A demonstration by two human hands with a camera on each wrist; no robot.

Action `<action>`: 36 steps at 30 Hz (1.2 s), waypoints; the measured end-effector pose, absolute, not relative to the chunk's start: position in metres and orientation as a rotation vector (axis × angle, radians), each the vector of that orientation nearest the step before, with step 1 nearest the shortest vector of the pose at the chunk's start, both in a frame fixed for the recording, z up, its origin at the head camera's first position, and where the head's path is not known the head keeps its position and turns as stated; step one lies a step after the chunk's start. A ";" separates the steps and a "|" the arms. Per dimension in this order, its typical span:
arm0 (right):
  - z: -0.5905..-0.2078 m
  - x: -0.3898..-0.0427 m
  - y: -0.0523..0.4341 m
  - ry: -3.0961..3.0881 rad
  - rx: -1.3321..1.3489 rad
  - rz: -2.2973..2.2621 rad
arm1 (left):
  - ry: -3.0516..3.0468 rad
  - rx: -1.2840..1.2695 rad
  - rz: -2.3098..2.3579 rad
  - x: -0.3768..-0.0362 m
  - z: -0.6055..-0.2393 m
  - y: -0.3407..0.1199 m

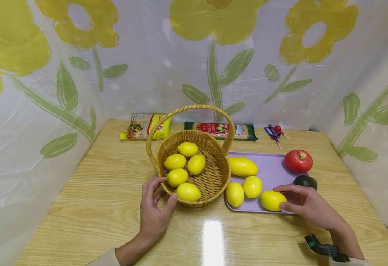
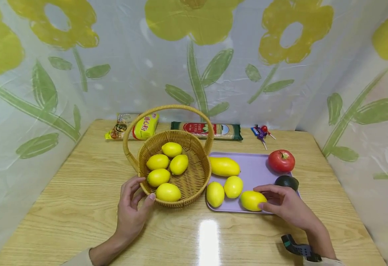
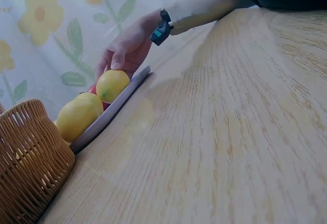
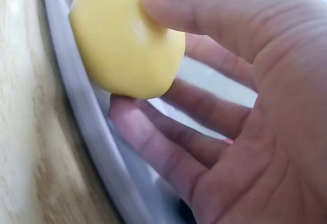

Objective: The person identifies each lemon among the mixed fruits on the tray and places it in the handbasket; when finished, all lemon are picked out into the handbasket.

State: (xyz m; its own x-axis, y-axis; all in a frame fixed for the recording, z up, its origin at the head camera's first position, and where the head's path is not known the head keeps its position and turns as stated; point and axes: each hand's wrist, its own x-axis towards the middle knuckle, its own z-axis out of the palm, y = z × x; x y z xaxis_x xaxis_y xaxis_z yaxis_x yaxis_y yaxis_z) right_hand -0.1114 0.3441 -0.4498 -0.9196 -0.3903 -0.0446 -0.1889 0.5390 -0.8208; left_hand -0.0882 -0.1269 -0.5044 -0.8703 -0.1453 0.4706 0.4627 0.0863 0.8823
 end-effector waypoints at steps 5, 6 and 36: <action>-0.441 -0.107 0.346 2.575 -0.478 -1.369 | -1.937 -0.317 -1.829 -0.089 -0.505 -0.128; -0.438 -0.106 0.345 2.569 -0.490 -1.399 | -1.939 -0.317 -1.830 -0.089 -0.505 -0.128; -0.393 -0.154 0.123 2.553 -1.312 -0.931 | -1.934 -0.314 -1.820 -0.087 -0.502 -0.129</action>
State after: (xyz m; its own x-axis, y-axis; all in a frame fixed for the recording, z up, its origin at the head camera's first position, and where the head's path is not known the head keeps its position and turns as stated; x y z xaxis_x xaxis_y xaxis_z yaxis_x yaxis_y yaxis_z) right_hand -0.1539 0.1234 -0.3935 -0.6156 -0.7711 0.1626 -0.6946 0.4335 -0.5741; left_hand -0.0873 -0.1286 -0.5017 -0.8669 -0.1457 0.4767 0.4670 0.0971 0.8789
